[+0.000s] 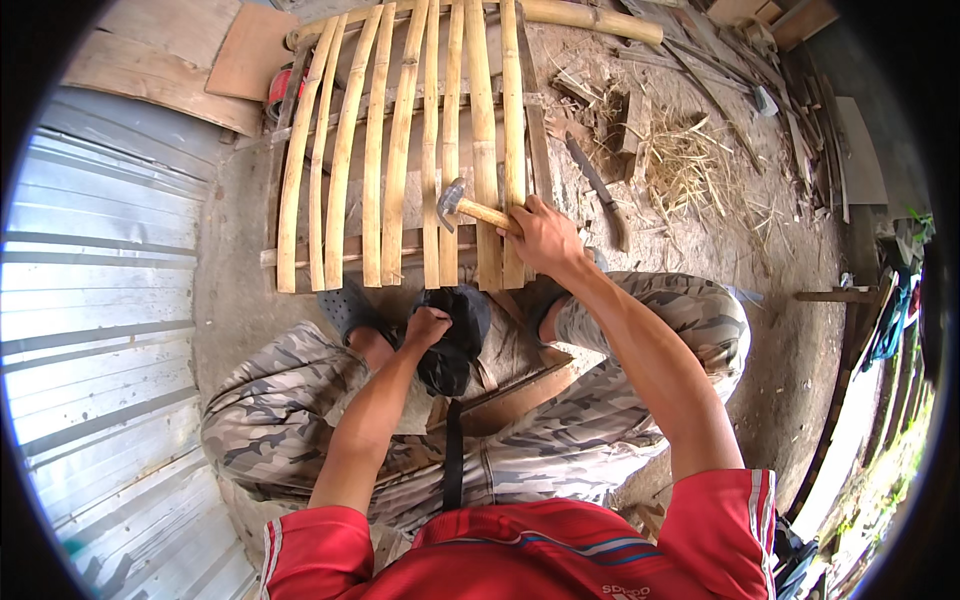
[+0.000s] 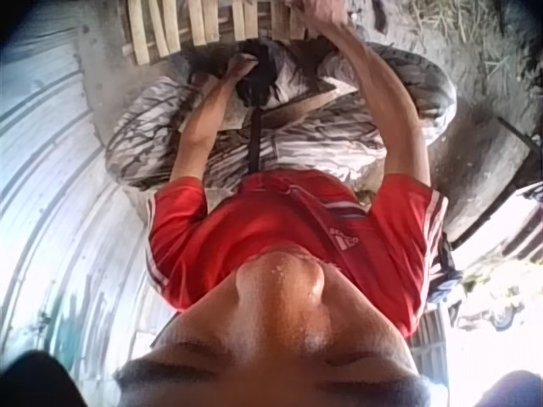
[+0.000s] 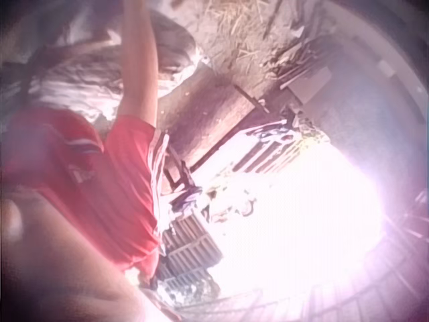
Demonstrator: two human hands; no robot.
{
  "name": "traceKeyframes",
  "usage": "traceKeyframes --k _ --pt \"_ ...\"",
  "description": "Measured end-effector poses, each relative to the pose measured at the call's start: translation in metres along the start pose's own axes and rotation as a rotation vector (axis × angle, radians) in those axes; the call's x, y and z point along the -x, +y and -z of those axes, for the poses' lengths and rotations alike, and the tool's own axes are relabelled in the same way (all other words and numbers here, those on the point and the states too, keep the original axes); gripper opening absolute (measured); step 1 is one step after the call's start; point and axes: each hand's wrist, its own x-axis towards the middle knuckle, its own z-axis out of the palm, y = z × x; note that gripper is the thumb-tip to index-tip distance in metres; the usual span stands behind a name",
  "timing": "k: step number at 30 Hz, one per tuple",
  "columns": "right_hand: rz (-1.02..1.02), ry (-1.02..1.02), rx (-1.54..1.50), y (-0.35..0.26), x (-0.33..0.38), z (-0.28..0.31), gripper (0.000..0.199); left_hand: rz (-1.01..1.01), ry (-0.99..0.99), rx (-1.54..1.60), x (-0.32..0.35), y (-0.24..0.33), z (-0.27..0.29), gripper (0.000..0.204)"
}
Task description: The person sits on the floor and uses a hammer to drive nails into a bamboo slat structure. They repeatedly position nails and strike them to secure the bamboo pieces together.
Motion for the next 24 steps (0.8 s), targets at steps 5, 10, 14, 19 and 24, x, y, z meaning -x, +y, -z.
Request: traceKeyframes --k 5,10,14,19,24 --pt "-0.027 -0.053 -0.054 -0.009 -0.004 0.008 0.033 -0.054 -0.062 -0.109 0.004 -0.004 0.016 0.019" --pt "-0.112 -0.080 -0.088 -0.002 -0.001 0.013 0.035 -0.173 -0.199 -0.295 0.050 0.054 0.052 0.018" --pt "-0.118 -0.048 -0.124 -0.004 -0.003 0.012 0.035 -0.410 -0.227 -0.354 0.109 0.106 0.102 0.019" --pt "-0.161 -0.049 -0.156 -0.016 -0.008 0.019 0.040 -0.360 0.037 -0.036 0.135 0.146 0.161 0.023" --pt "-0.177 -0.112 -0.162 -0.028 0.002 0.030 0.044 -0.322 0.354 0.429 0.105 0.145 0.176 0.021"
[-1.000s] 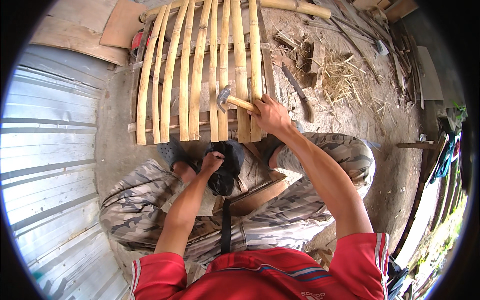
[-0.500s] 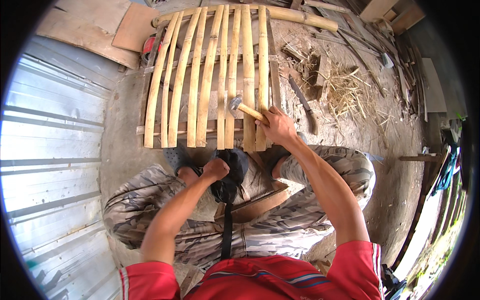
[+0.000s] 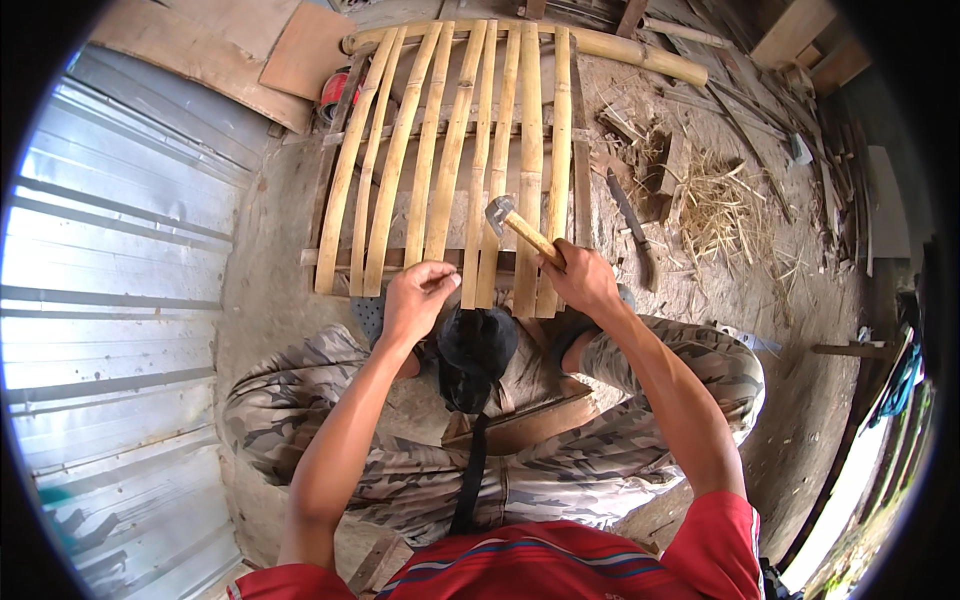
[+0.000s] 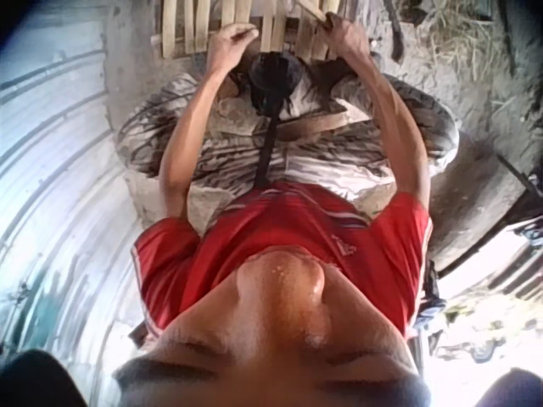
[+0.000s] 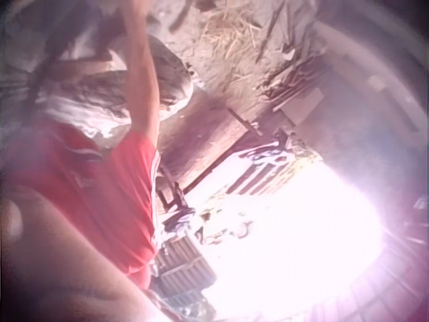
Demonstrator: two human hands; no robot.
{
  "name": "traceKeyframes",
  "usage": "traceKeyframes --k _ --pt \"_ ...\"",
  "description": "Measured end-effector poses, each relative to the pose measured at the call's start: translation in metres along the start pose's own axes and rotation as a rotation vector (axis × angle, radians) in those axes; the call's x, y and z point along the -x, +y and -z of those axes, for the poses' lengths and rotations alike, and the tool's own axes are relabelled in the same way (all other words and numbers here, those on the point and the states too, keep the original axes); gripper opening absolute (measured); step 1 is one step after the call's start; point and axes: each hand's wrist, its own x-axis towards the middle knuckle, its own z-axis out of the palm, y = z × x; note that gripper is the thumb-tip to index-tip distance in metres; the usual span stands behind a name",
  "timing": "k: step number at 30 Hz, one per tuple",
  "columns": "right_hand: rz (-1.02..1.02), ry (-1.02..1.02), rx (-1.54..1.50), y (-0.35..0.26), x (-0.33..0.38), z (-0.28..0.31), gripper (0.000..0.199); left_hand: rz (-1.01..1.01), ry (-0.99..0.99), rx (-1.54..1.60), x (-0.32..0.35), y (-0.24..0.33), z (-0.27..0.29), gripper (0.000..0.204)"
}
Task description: The person sits on the floor and uses a hammer to drive nails into a bamboo slat structure. They repeatedly position nails and strike them to secure the bamboo pieces together.
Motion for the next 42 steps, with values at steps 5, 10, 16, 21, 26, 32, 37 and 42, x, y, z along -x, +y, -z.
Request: traceKeyframes --k 5,10,16,21,26,32,37,42 --pt "-0.029 -0.099 0.007 -0.009 0.025 0.021 0.042 -0.045 0.078 0.028 -0.022 -0.022 -0.008 0.016" --pt "-0.016 -0.411 0.065 -0.040 0.065 0.072 0.046 -0.061 0.070 0.005 -0.035 -0.018 -0.008 0.016" --pt "0.071 -0.602 0.253 -0.031 0.086 0.044 0.054 -0.172 -0.059 0.058 -0.047 -0.021 -0.023 0.022" --pt "0.178 -0.567 0.269 -0.019 0.082 0.016 0.053 -0.187 -0.068 -0.054 -0.054 -0.017 -0.028 0.025" --pt "0.224 -0.508 0.242 -0.018 0.086 0.008 0.049 -0.107 -0.046 -0.015 -0.052 -0.023 -0.027 0.026" --pt "0.410 -0.355 0.138 -0.021 0.091 -0.001 0.041 -0.097 -0.068 -0.032 -0.056 -0.022 -0.024 0.029" --pt "0.342 -0.259 0.177 -0.032 0.096 -0.001 0.041 -0.108 -0.084 -0.057 -0.056 -0.018 -0.022 0.029" --pt "0.341 -0.248 0.234 -0.039 0.095 0.007 0.041 -0.125 -0.061 -0.035 -0.056 -0.018 -0.022 0.026"
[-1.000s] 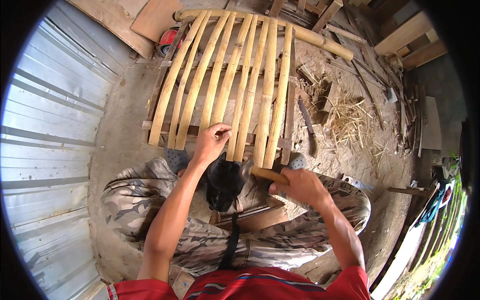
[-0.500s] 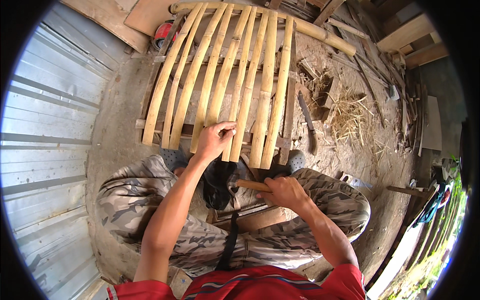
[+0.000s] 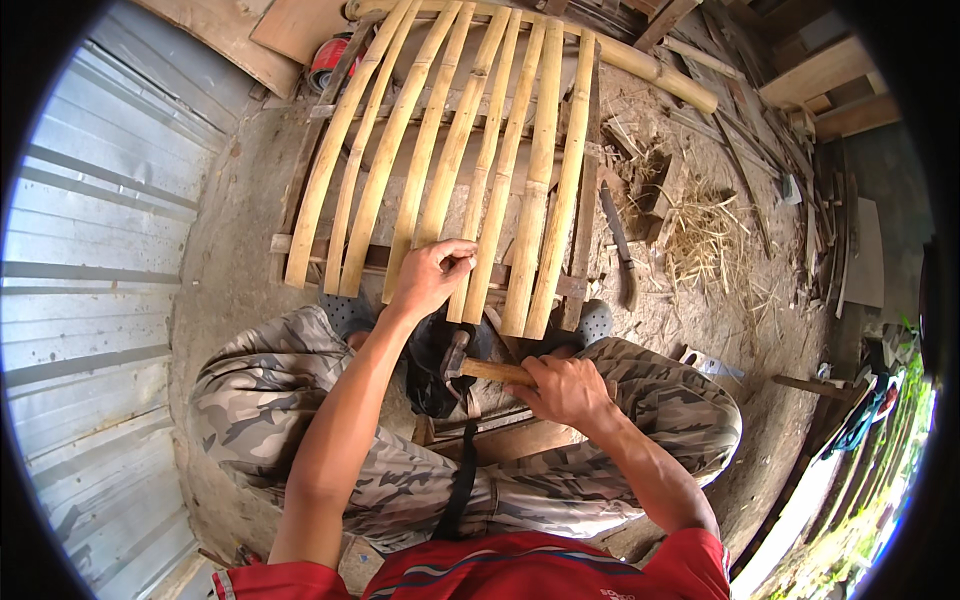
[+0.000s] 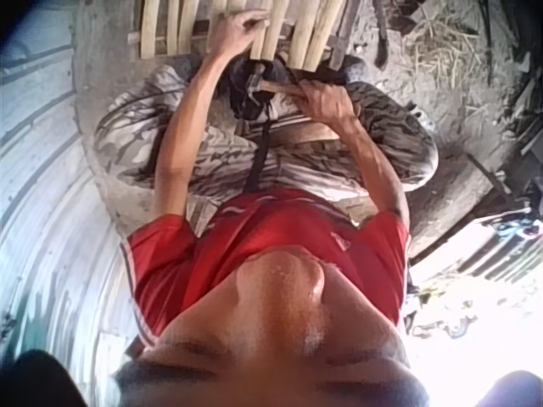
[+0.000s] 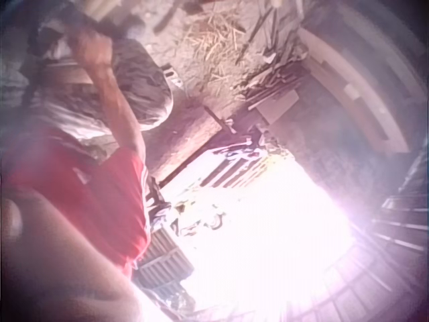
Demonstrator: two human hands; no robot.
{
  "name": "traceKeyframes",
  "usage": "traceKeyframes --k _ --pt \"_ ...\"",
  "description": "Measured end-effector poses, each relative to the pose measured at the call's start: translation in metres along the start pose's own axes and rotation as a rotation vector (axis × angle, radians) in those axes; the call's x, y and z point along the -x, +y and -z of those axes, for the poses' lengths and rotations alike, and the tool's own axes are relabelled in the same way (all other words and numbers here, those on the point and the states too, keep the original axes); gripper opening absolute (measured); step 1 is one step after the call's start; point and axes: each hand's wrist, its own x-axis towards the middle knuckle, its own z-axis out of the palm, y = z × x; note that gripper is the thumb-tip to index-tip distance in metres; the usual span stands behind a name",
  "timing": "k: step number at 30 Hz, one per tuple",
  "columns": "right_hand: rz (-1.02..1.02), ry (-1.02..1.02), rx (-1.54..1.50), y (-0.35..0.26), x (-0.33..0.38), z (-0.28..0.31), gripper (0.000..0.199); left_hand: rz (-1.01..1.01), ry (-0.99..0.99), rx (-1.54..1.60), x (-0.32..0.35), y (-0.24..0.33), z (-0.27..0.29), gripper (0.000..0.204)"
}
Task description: The person sits on the floor and uses a hammer to drive nails into a bamboo slat structure. They repeatedly position nails and strike them to secure the bamboo pieces together.
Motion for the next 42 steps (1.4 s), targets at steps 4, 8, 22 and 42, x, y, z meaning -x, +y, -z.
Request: traceKeyframes --k 4,8,22,42 --pt "-0.041 0.063 0.006 -0.005 0.001 0.004 0.042 -0.061 0.027 -0.017 0.001 0.000 -0.001 0.025" --pt "0.021 0.052 -0.061 0.001 -0.001 0.002 0.042 -0.111 0.039 0.028 0.000 -0.009 -0.003 0.025" --pt "-0.018 -0.034 -0.068 0.008 -0.002 0.003 0.045 -0.147 0.023 -0.059 0.003 -0.011 -0.010 0.024" --pt "-0.559 0.164 -0.520 0.013 -0.016 0.079 0.054 -0.351 0.183 -0.113 0.005 -0.018 -0.019 0.026"
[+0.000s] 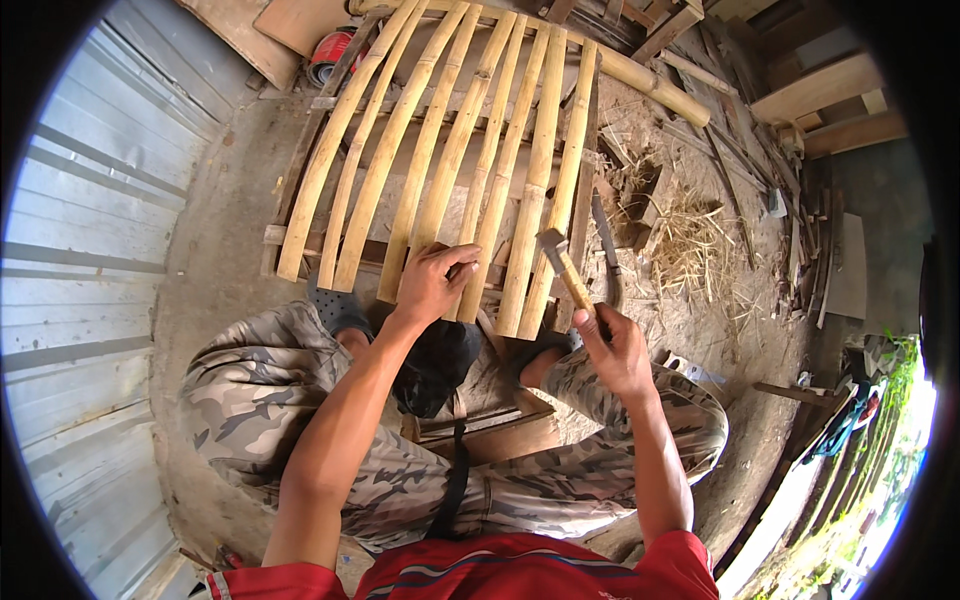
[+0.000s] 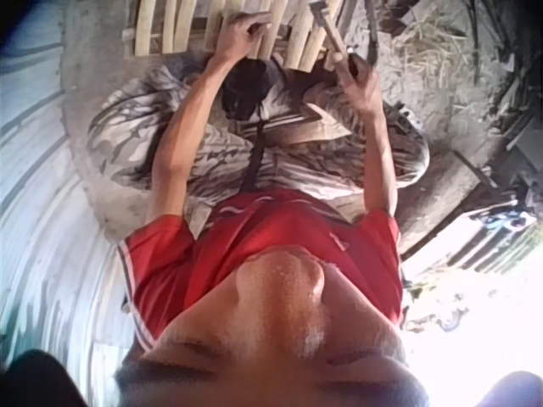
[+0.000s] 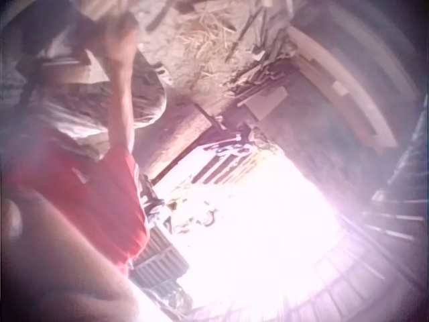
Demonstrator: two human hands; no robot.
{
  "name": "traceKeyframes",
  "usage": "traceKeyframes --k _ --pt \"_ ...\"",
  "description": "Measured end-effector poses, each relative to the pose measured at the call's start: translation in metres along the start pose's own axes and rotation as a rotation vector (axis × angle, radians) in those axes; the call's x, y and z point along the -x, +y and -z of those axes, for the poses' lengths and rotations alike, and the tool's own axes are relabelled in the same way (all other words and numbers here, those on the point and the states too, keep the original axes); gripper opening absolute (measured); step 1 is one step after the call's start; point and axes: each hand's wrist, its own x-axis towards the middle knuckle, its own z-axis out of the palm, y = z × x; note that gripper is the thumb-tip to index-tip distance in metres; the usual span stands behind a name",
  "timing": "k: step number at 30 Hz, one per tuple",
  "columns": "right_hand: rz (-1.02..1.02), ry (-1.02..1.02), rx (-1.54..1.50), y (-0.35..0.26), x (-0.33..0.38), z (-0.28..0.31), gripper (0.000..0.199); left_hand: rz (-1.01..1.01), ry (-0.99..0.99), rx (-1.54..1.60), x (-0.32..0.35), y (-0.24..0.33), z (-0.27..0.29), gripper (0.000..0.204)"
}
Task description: The person sits on the floor and uses a hammer to drive nails into a bamboo slat structure. They repeatedly position nails and strike them to secure the bamboo pieces together.
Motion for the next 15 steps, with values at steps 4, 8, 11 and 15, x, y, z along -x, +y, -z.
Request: traceKeyframes --k 4,8,11,15 --pt "-0.059 0.037 -0.103 0.002 -0.007 -0.007 0.060 -0.007 0.001 -0.001 -0.001 -0.003 0.000 0.026" --pt "-0.067 0.033 -0.264 0.007 -0.009 -0.026 0.059 0.016 -0.007 0.024 -0.001 -0.001 0.000 0.026" --pt "-0.107 -0.009 -0.303 0.012 -0.007 -0.035 0.058 -0.007 -0.006 0.014 0.000 -0.002 0.001 0.027" --pt "-0.088 0.004 -0.229 0.027 -0.008 -0.048 0.059 -0.034 0.010 0.004 0.001 -0.004 -0.002 0.027"
